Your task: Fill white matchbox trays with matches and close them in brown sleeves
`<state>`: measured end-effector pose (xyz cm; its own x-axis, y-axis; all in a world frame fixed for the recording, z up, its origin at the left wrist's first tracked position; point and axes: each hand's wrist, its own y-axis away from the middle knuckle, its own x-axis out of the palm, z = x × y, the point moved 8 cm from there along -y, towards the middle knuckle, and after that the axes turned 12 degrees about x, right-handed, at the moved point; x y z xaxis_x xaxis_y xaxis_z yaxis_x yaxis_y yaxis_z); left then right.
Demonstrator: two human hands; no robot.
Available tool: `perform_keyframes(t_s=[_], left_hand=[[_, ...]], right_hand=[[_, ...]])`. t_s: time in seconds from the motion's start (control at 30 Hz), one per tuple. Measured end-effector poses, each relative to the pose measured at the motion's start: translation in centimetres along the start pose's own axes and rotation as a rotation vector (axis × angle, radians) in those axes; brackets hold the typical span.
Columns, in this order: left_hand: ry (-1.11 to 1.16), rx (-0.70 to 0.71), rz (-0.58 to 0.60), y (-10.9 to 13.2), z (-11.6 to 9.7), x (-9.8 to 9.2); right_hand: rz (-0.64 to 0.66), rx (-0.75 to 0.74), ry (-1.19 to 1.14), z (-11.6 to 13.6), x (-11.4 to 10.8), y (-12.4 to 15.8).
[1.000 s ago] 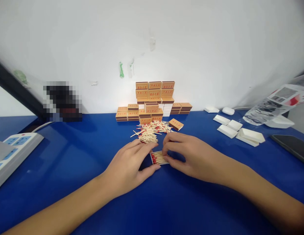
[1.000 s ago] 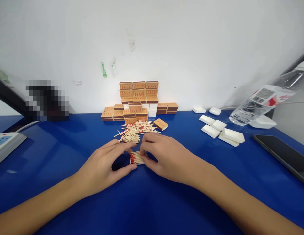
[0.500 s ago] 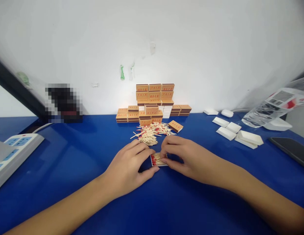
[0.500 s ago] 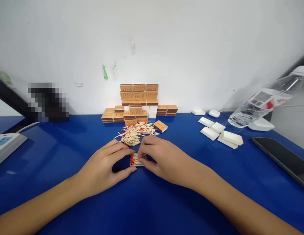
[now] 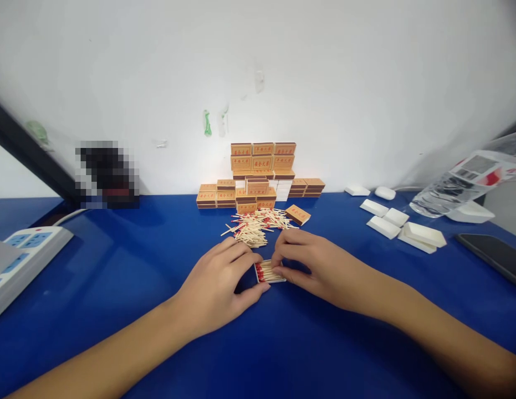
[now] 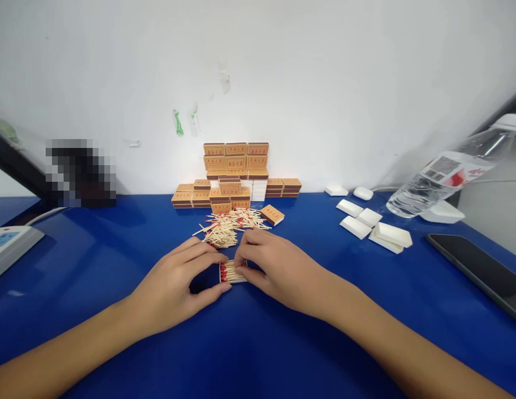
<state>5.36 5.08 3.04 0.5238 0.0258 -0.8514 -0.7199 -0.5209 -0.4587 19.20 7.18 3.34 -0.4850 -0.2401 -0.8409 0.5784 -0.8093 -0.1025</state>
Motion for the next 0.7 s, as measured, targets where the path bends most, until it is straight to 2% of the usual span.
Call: perform_keyframes(t_s=[0.53, 0.7], left_hand=[[-0.005, 0.000, -0.002, 0.0, 0.1, 0.0], [0.002, -0.005, 0.003, 0.2, 0.0, 0.1]], right_hand=[[-0.006, 0.058, 0.068, -0.4, 0.3, 0.2], [-0.067, 0.064, 0.114, -0.7, -0.9, 0.1]])
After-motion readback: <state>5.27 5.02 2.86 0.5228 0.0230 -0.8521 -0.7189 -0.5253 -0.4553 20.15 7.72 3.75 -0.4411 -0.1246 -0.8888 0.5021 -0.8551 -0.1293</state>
